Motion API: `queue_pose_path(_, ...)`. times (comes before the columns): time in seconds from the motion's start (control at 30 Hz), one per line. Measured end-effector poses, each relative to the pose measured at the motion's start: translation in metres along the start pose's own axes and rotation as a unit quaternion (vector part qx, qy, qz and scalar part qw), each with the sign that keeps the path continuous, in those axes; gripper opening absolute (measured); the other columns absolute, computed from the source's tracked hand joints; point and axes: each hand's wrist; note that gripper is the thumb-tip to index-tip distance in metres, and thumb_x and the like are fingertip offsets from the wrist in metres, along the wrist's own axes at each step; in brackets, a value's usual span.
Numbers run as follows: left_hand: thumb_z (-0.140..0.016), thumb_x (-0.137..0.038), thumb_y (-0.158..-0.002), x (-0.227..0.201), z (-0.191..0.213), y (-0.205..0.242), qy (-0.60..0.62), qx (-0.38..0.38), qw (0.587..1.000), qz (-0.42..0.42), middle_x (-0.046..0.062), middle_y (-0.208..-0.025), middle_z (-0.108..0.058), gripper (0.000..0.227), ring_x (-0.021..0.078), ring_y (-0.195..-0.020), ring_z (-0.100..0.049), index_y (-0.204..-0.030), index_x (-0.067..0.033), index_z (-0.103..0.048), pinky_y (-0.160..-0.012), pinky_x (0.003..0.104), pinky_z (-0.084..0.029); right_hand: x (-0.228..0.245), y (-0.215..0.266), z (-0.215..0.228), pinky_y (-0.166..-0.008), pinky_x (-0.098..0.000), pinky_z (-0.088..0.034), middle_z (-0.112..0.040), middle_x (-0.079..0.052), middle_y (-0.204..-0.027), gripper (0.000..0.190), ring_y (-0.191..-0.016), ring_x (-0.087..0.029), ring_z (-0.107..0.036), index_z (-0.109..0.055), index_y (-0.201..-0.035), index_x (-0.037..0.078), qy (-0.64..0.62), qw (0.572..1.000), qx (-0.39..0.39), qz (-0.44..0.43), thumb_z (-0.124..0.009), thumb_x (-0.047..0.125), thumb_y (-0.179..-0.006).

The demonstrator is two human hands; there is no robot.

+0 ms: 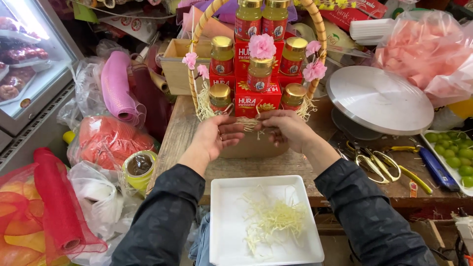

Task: Adding shredded paper filler to a gift basket to secure items and decorate.

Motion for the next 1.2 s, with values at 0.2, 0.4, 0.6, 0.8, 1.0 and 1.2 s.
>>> queue_pose_path(0.2,-0.058,-0.026,-0.099,-0.015,-0.010,0.020,-0.016,0.016,1.000,0.021,0.020,-0.107,-0.080,0.030,0.0339,-0.084,-0.079,-0.118,-0.0049,-0.065,-0.063,0.037,-0.067,0.013,0.008,-0.008,-0.046,-0.0329,-0.060,-0.078,-0.021,-0.104,0.045,-0.064,-0.026,-0.075,-0.065,-0.132,-0.005,0.011,1.000,0.003,-0.007,-0.067,0.005,-0.088)
queue_pose_path(0.4,-0.066,-0.019,-0.091,-0.009,-0.018,0.047,0.005,-0.007,0.999,-0.034,0.025,-0.116,-0.077,0.044,0.0409,-0.087,-0.079,-0.131,-0.0016,-0.059,-0.066,0.044,-0.068,-0.015,0.007,-0.013,-0.096,-0.0405,-0.061,-0.079,-0.011,-0.116,0.057,-0.110,-0.024,-0.075,-0.077,-0.131,0.017,0.255,0.927,-0.038,0.273,-0.064,-0.002,-0.078)
queue_pose_path(0.6,-0.074,-0.004,-0.083,0.001,-0.012,0.061,-0.172,-0.163,0.942,-0.238,0.017,-0.098,-0.078,0.031,0.0314,-0.066,-0.079,-0.114,-0.0049,-0.077,-0.046,0.037,-0.068,-0.043,-0.011,-0.027,-0.111,-0.0511,-0.046,-0.069,-0.018,-0.136,0.062,-0.129,-0.040,-0.061,-0.065,-0.145,0.006,0.469,0.779,0.045,0.414,-0.053,-0.004,-0.084)
queue_pose_path(0.8,-0.061,-0.005,-0.092,0.012,0.001,0.033,-0.498,-0.128,0.705,-0.488,0.020,-0.124,-0.060,0.044,0.0441,-0.116,-0.064,-0.135,-0.0065,-0.066,-0.098,0.048,-0.057,-0.059,-0.021,-0.028,-0.102,-0.0427,-0.049,-0.071,-0.010,-0.131,0.063,-0.114,-0.032,-0.063,-0.072,-0.133,0.009,0.513,0.712,-0.021,0.478,-0.059,-0.002,-0.073)
queue_pose_path(1.0,-0.056,-0.022,-0.081,0.036,0.021,-0.015,-0.670,-0.154,0.495,-0.531,0.007,-0.113,-0.061,0.040,0.0343,-0.100,-0.062,-0.118,-0.0185,-0.071,-0.080,0.043,-0.057,-0.064,-0.027,-0.027,-0.101,-0.0431,-0.050,-0.068,-0.010,-0.133,0.065,-0.115,-0.034,-0.059,-0.072,-0.131,0.007,0.490,0.734,-0.015,0.470,-0.058,-0.001,-0.069)
queue_pose_path(1.2,-0.057,-0.020,-0.080,0.040,0.018,-0.028,-0.683,-0.150,0.456,-0.551,0.011,-0.104,-0.062,0.028,0.0385,-0.099,-0.060,-0.102,-0.0130,-0.071,-0.085,0.043,-0.051,-0.042,0.012,0.000,-0.111,-0.0414,-0.047,-0.070,-0.004,-0.133,0.053,-0.127,-0.028,-0.065,-0.076,-0.127,0.016,0.370,0.798,-0.081,0.469,-0.064,0.005,-0.077)
Point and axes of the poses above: each hand's wrist, its own y-axis away from the middle knuckle, its own z-axis out of the back of the hand, x = y × z
